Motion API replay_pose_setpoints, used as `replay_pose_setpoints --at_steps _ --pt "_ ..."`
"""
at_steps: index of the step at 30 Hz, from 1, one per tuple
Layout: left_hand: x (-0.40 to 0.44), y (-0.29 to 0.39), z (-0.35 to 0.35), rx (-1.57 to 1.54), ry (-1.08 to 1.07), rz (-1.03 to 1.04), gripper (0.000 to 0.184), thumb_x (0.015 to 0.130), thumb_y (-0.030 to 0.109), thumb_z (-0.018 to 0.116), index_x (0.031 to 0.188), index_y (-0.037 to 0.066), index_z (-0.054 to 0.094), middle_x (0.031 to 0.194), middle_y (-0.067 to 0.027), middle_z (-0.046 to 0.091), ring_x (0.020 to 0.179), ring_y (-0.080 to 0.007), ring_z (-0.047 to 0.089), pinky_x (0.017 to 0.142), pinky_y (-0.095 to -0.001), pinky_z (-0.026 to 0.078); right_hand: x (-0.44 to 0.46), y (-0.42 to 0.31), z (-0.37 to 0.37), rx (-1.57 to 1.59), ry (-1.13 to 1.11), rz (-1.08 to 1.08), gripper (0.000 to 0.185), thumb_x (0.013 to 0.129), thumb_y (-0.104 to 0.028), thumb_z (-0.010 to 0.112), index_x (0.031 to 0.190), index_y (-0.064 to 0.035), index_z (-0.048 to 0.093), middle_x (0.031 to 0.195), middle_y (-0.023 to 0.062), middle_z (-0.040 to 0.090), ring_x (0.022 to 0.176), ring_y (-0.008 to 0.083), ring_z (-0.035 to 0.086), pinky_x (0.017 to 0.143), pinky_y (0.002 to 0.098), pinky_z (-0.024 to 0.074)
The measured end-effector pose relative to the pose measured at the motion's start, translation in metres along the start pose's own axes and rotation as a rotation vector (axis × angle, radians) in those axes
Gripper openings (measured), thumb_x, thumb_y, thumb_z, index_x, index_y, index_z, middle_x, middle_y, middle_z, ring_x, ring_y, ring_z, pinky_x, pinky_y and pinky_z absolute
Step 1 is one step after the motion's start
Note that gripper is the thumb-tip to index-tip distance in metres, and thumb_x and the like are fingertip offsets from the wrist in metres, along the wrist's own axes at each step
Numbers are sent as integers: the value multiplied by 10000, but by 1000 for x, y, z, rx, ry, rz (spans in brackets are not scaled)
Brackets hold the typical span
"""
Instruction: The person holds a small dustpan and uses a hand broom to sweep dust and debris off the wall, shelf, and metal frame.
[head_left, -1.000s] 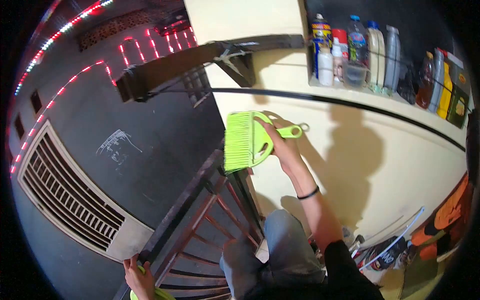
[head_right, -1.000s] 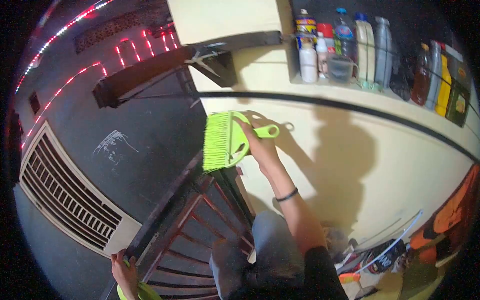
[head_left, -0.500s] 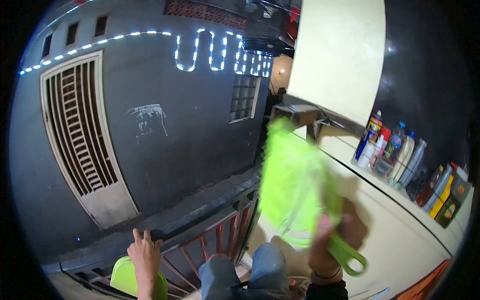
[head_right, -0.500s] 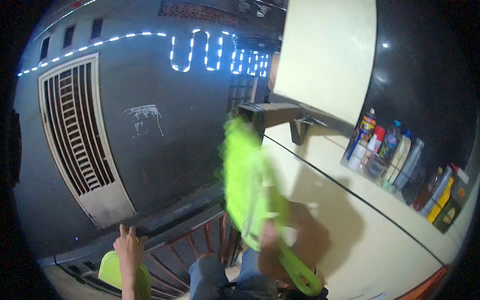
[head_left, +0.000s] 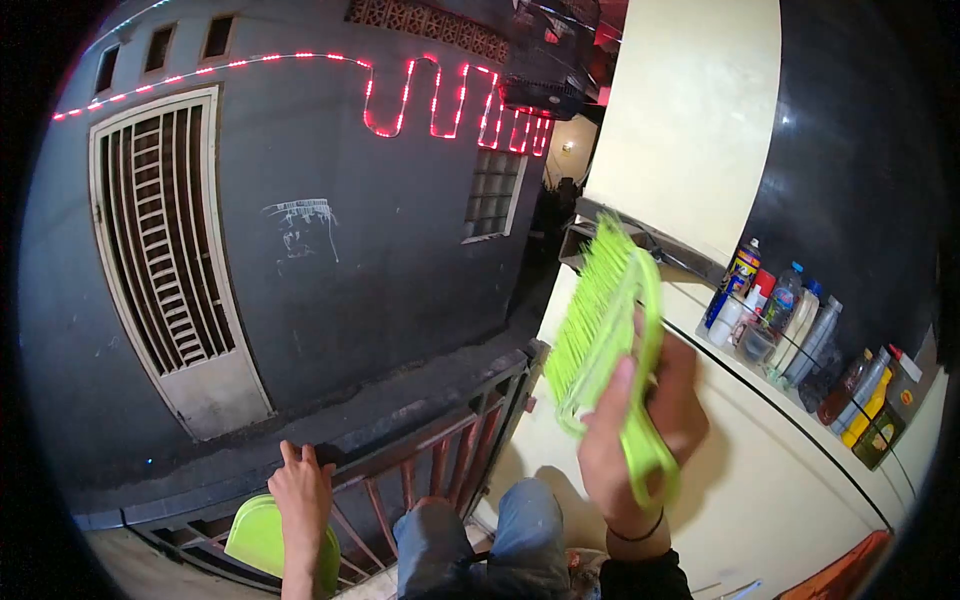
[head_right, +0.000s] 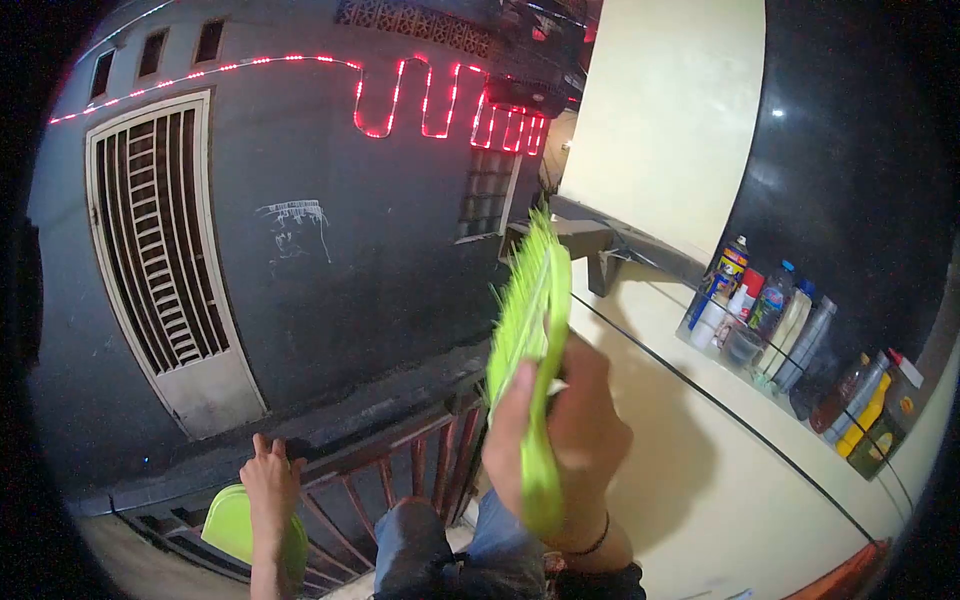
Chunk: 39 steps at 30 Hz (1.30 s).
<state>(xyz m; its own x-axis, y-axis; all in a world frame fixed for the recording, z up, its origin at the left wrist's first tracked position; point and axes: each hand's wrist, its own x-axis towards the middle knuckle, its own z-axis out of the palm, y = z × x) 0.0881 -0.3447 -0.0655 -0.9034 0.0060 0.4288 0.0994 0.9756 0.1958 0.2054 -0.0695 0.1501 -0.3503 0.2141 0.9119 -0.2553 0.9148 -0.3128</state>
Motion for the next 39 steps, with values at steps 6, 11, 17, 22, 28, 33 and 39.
replay_pose_setpoints --at_steps 6,11,17,22,28,33,39 --pt "0 0 2 15 9 2 395 836 289 813 1074 20 649 1137 -199 588 755 -379 704 618 -468 542 -18 5 9 92 -576 58 144 949 -77 632 1062 7 600 785 202 683 657 388 702 626 453 556" --pt "3 -1 -1 2 -63 -27 459 807 311 830 1124 29 654 1146 -216 593 796 -415 696 668 -509 540 -4 14 11 2 -47 -116 251 949 -51 636 1181 33 596 835 208 704 681 350 722 613 411 579" --pt "4 -2 -2 65 -49 57 425 806 300 835 1071 25 648 1269 -276 584 791 -418 706 669 -480 557 -61 43 -13 27 -820 329 232 917 -119 706 1097 -14 605 755 203 678 679 310 730 601 417 564" --pt "11 -12 -2 7 -83 125 521 782 273 833 1232 88 647 1141 -221 601 857 -436 678 715 -528 524 -87 135 -59 -204 -288 536 210 824 -186 760 938 -28 684 1132 218 693 1003 354 704 824 458 564" --pt "20 -15 -2 168 -254 148 587 913 517 688 1374 160 619 1296 -210 640 838 -394 723 704 -524 579 -4 192 -139 -976 -116 -135 276 803 -177 720 1051 -57 730 1661 265 208 1555 470 150 1185 761 64" --pt "17 -8 -10 199 -313 87 656 919 543 675 1440 156 583 1342 -210 613 862 -392 722 737 -513 582 41 219 -156 -1023 -64 -136 212 869 -229 715 980 -51 747 1425 206 529 1409 373 418 1240 575 172" --pt "15 -15 9 114 -149 107 437 846 294 792 1149 54 589 1212 -220 587 802 -444 691 641 -517 541 24 230 -145 -1185 -57 -92 259 884 -298 700 1006 -72 729 1209 155 611 1170 344 537 1054 473 369"
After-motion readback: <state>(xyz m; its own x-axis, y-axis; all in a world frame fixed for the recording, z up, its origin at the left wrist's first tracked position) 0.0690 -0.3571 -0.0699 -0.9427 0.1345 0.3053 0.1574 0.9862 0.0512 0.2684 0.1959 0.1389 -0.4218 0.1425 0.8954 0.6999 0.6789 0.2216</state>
